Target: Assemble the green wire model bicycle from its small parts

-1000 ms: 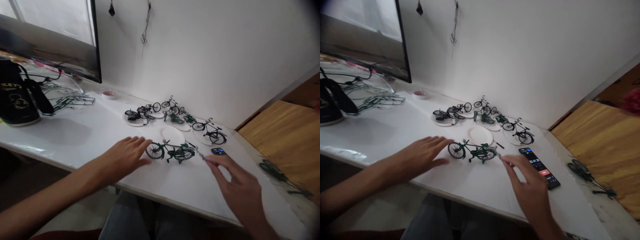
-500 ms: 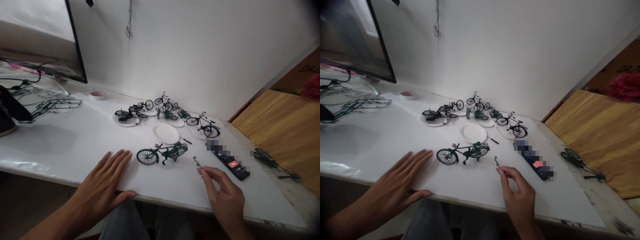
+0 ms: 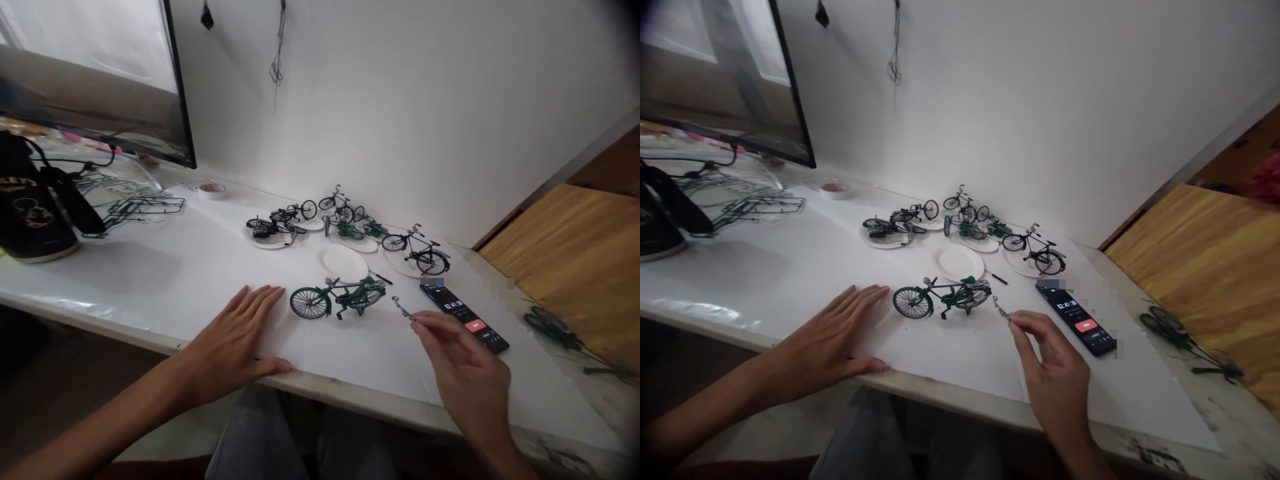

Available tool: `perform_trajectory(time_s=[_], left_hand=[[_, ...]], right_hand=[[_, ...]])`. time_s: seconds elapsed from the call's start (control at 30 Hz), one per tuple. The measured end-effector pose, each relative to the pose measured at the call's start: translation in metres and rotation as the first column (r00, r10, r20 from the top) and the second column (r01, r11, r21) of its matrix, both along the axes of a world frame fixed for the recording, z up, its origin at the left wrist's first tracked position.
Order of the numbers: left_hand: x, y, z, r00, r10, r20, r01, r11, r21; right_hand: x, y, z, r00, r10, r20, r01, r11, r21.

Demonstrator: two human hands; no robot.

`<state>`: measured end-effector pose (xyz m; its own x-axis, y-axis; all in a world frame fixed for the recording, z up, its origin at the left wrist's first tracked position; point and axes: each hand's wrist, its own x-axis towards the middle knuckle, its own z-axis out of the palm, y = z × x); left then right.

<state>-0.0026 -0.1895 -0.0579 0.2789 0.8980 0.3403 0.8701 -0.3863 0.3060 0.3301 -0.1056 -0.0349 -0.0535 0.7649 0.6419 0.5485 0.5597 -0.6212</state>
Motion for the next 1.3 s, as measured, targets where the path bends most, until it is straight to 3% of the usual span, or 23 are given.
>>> perform_trajectory(time_s=[0.1, 0.23, 0.33, 0.47, 0.67, 0.87, 1.13, 1.3], left_hand=[[0.009, 0.008, 0.013, 0.982, -0.019, 0.189, 0.035, 0.996, -0.081], [0.033, 0.032, 0.025, 0.877, -0.024, 0.48, 0.029, 1.0, -0.004], [0.044, 0.053, 0.026, 0.815, -0.032, 0.578, 0.026, 0.999, 0.019], [0.046, 0.068, 0.022, 0.779, -0.094, 0.619, 0.055, 0.995, 0.083], [0.047, 0.072, 0.02, 0.759, -0.195, 0.622, 0.141, 0.981, 0.135], [0.048, 0.072, 0.016, 0.741, -0.219, 0.634, 0.162, 0.976, 0.148], [0.055, 0.07, 0.016, 0.727, -0.16, 0.667, 0.15, 0.986, 0.074], [0.06, 0.069, 0.015, 0.753, -0.106, 0.65, 0.118, 0.993, 0.024]], right_hand=[[-0.021, -0.007, 0.02, 0.995, 0.093, 0.046, -0.094, 0.995, 0.04], [-0.051, -0.005, 0.036, 0.978, 0.206, 0.023, -0.207, 0.978, 0.034], [-0.067, 0.001, 0.039, 0.976, 0.216, 0.038, -0.218, 0.975, 0.05], [-0.08, 0.009, 0.039, 0.966, 0.202, 0.163, -0.227, 0.963, 0.147], [-0.088, 0.018, 0.037, 0.939, 0.156, 0.307, -0.248, 0.924, 0.291], [-0.086, 0.023, 0.035, 0.884, 0.231, 0.407, -0.382, 0.859, 0.341], [-0.083, 0.022, 0.041, 0.825, 0.22, 0.521, -0.453, 0.808, 0.376], [-0.084, 0.02, 0.043, 0.849, 0.18, 0.496, -0.413, 0.812, 0.413]])
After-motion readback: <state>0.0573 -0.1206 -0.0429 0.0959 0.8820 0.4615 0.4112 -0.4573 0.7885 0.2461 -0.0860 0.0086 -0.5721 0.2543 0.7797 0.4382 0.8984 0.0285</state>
